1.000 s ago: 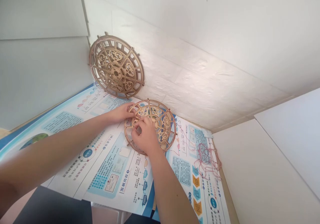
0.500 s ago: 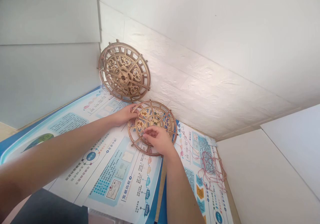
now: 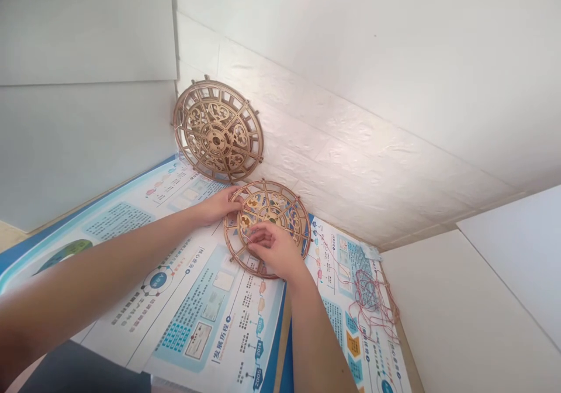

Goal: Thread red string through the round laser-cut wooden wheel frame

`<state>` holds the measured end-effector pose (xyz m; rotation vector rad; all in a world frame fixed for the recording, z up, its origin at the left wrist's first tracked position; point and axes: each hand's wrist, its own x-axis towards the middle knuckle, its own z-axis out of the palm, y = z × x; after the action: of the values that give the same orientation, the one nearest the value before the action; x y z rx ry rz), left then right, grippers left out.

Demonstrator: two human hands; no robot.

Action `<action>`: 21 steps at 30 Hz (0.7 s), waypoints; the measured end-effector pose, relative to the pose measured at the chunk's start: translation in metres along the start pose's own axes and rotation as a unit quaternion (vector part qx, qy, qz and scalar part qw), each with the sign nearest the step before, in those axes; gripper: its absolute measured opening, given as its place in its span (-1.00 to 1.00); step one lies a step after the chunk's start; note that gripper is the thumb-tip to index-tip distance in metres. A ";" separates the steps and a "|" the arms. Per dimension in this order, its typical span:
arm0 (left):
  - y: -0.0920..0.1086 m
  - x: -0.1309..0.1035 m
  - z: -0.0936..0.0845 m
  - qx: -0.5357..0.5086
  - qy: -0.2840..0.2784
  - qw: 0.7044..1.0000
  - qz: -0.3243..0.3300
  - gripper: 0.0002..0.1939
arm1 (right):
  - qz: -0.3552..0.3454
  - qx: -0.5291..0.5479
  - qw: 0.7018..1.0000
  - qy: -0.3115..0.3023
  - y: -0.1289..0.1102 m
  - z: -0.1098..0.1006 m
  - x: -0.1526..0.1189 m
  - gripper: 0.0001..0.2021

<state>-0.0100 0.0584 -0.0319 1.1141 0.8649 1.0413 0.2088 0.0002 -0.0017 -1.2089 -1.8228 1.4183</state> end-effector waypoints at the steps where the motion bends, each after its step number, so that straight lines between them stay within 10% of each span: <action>1: -0.001 0.001 0.000 -0.001 0.001 1.000 -0.001 -0.52 | -0.006 -0.005 1.000 0.010 0.000 0.001 0.000 -0.62; 21: -0.003 0.002 0.000 -0.014 0.008 1.000 -0.011 -0.49 | -0.036 -0.133 0.990 0.022 -0.009 0.001 -0.004 -0.67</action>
<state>-0.0085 0.0597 -0.0352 1.0711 0.8715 1.0428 0.2071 -0.0038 0.0071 -1.2757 -2.0511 1.1269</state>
